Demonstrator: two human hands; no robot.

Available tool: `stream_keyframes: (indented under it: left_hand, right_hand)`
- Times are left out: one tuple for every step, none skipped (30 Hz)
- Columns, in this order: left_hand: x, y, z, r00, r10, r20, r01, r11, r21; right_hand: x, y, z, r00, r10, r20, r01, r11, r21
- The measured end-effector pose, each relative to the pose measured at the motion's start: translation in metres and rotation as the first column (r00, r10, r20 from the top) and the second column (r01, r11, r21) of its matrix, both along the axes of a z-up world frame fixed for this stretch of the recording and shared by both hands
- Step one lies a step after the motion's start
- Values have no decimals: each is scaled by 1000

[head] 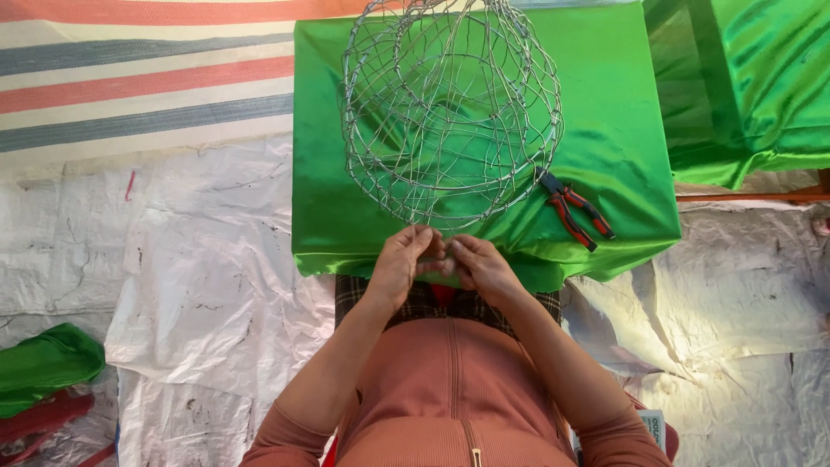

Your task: The person uses pliers to cut and bend a metal wire, then threads and twists the wire around the frame of a wire basket to secure it. The person repeatedly cuts, bends, and twists the wire to attach it to the basket structure.

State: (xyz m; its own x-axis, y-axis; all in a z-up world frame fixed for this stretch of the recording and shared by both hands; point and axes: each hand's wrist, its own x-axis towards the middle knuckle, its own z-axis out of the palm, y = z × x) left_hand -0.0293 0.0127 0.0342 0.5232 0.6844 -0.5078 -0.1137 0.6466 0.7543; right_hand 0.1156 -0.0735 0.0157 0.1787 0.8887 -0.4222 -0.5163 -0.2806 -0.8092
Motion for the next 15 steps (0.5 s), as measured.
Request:
stream_keyframes:
  left_hand:
    - [-2,1,3,1000,-3,-2,3,1000,-3]
    - [-4,2,6,1000,-15,-15,16,997,75]
    - [-6,4,9,999,-25,-28,29,988,154]
    - [-5,2,18,999,-27,-27,31,988,153]
    - [-4,1,26,998,-30,-50,41,971,237]
    - [-4,0,35,997,-31,-74,52,947,318]
    - [-5,3,34,997,-30,-74,52,947,317]
    - [-6,6,33,996,-47,-82,74,924,376]
    - [-8,9,32,994,-62,-90,95,896,433]
    - [-11,11,34,994,-61,-89,94,897,432]
    - [-13,12,35,984,-126,-128,172,867,468]
    - [-15,14,37,967,-189,-169,249,830,499]
    - [-16,14,41,967,-189,-168,249,830,499]
    - [-16,14,46,968,-177,-179,245,823,512]
    - [-17,14,50,968,-165,-190,242,815,527]
  right_hand:
    - [-1,3,5,1000,-3,-2,3,1000,-3]
    - [-1,6,9,1000,13,3,-13,999,32]
    - [-1,9,15,1000,29,10,-29,997,67]
    - [-1,11,15,1000,27,10,-27,997,66]
    - [-1,14,15,998,56,31,-58,995,87]
    - [-1,16,16,995,84,52,-89,990,106]
    - [-2,17,19,995,85,51,-90,990,105]
    - [-3,18,23,997,66,39,-71,990,124]
    - [-5,19,26,998,48,27,-52,989,142]
    - [-4,20,23,998,50,27,-53,989,141]
    - [-3,21,20,998,44,54,-52,986,157]
    - [-1,22,17,996,38,80,-51,983,174]
    - [-1,21,13,996,37,80,-51,984,173]
    - [0,21,9,996,36,85,-52,982,184]
    - [1,21,5,995,35,90,-52,979,195]
